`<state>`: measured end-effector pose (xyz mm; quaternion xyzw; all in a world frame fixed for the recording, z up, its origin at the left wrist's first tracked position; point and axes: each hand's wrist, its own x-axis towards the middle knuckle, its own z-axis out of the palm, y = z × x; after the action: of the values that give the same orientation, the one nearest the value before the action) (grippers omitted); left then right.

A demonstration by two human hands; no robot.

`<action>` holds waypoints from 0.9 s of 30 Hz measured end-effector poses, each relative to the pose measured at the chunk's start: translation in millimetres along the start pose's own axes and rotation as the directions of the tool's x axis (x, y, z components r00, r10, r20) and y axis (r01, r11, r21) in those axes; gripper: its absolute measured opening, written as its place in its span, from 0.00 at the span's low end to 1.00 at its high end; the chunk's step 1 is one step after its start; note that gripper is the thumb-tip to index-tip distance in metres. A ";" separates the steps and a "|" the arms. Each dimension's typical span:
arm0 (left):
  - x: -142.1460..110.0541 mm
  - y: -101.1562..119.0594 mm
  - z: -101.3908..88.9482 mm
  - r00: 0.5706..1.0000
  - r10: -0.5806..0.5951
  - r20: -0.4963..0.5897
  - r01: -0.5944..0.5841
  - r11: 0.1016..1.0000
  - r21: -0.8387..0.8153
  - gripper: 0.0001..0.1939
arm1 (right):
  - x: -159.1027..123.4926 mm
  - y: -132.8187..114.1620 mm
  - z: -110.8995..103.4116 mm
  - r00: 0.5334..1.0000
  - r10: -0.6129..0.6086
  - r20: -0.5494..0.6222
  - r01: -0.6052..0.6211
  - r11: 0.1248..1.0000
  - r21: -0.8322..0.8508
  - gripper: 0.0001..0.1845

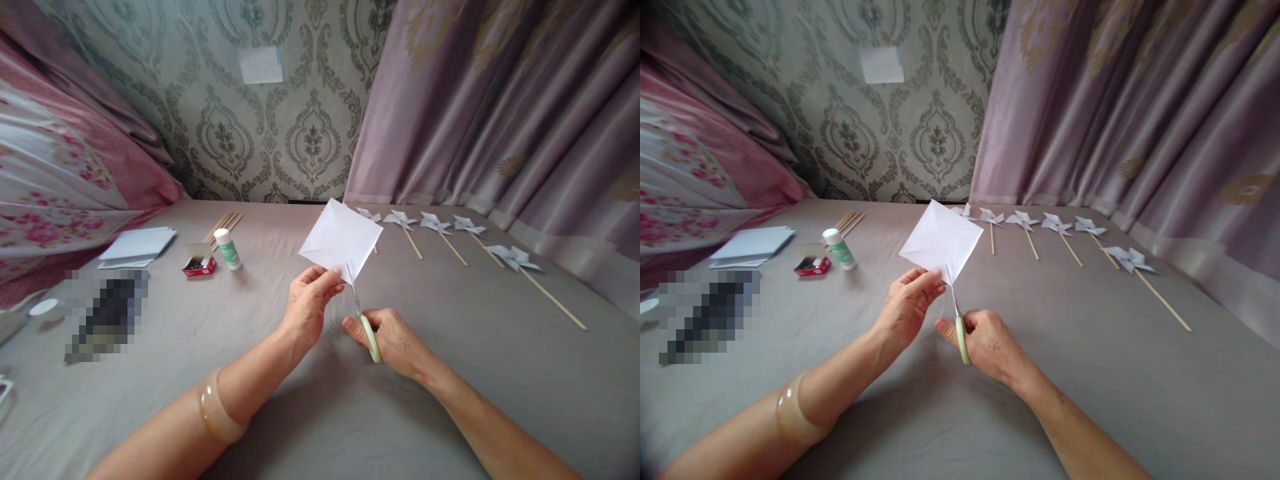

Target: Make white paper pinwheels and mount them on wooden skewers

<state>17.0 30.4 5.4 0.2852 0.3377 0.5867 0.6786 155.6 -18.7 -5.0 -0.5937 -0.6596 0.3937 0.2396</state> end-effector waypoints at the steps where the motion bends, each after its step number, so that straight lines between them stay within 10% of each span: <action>1: 0.2 0.0 0.0 1.000 0.000 -0.001 0.000 1.000 -0.002 0.13 | 0.3 0.3 0.2 1.000 0.005 -0.001 -0.005 1.000 -0.004 0.31; 27: 2.0 0.8 -0.5 1.000 0.013 -0.008 -0.013 1.000 0.006 0.13 | 4.3 11.3 7.4 0.993 0.004 -0.118 -0.006 1.000 -0.019 0.30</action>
<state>16.3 32.4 5.4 0.2868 0.3403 0.5911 0.6727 155.8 -16.5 -19.0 -0.6198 -0.6466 0.3523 0.2713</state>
